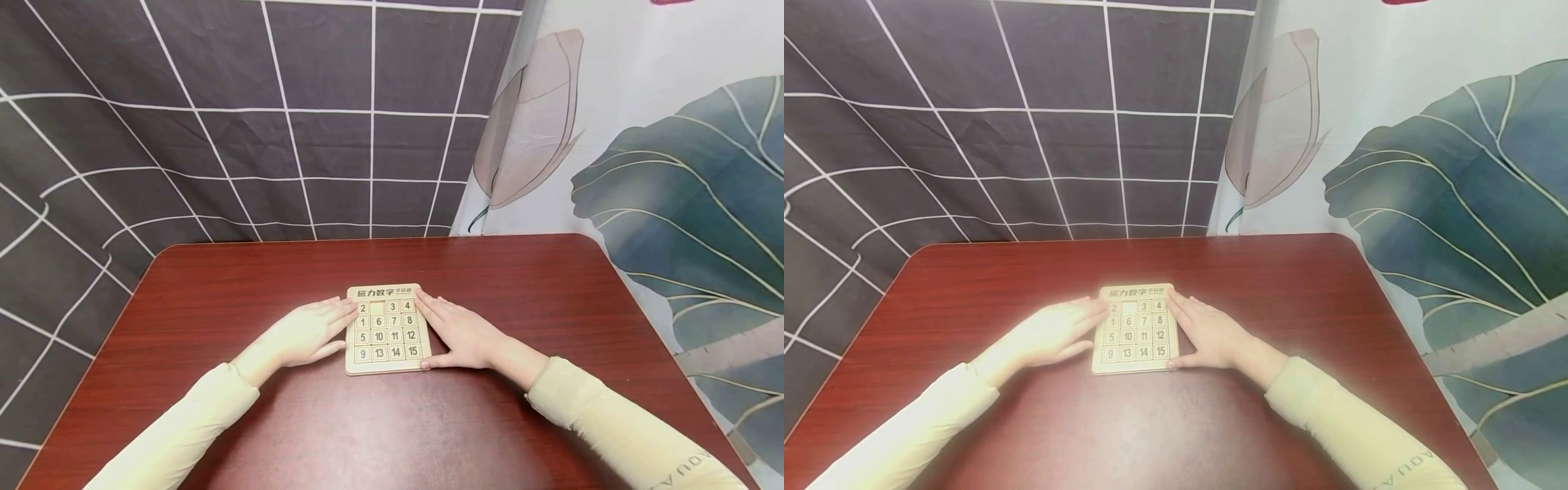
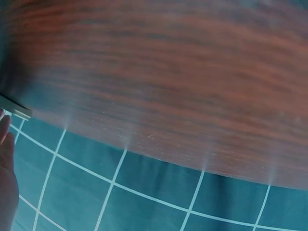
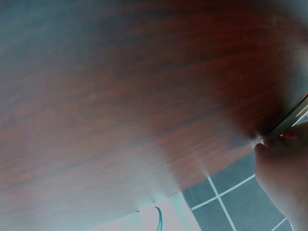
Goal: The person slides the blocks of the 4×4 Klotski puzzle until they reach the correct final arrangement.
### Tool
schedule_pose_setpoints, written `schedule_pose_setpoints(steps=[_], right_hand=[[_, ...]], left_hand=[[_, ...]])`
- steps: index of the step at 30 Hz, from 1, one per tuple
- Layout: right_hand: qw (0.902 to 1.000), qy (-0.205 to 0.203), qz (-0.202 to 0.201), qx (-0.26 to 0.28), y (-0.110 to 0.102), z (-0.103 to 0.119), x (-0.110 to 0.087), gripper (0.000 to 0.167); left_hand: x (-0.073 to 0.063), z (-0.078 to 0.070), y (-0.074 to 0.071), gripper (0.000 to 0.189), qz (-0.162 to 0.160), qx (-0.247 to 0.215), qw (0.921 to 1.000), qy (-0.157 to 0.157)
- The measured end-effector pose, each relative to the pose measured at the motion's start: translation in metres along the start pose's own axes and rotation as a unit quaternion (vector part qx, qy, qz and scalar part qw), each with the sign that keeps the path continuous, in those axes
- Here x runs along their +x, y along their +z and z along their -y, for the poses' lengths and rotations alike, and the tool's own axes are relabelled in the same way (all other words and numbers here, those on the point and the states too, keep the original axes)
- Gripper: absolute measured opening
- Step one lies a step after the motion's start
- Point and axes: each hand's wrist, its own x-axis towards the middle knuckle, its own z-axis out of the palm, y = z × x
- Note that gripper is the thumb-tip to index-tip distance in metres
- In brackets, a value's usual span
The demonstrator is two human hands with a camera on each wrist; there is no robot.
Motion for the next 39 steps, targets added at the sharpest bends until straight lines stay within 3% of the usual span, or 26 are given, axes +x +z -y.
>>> schedule_pose_setpoints(steps=[16,20,29,39], right_hand=[[0.9999,0.012,0.006,0.008,0.000,0.001,0.000,0.115],[0.9999,0.010,0.006,0.006,0.000,0.001,0.000,0.115],[1.0000,-0.004,-0.007,0.000,-0.003,0.003,-0.002,0.115],[1.0000,0.001,0.000,0.001,-0.003,0.003,-0.002,0.116]], left_hand=[[0.024,-0.008,-0.003,0.062,0.026,-0.018,0.9995,0.002],[0.020,-0.007,0.000,0.062,0.016,-0.012,0.9998,0.008],[-0.002,-0.015,-0.005,0.062,-0.020,0.005,0.9990,0.039],[0.003,-0.011,-0.004,0.053,-0.024,0.013,0.9989,0.037]])
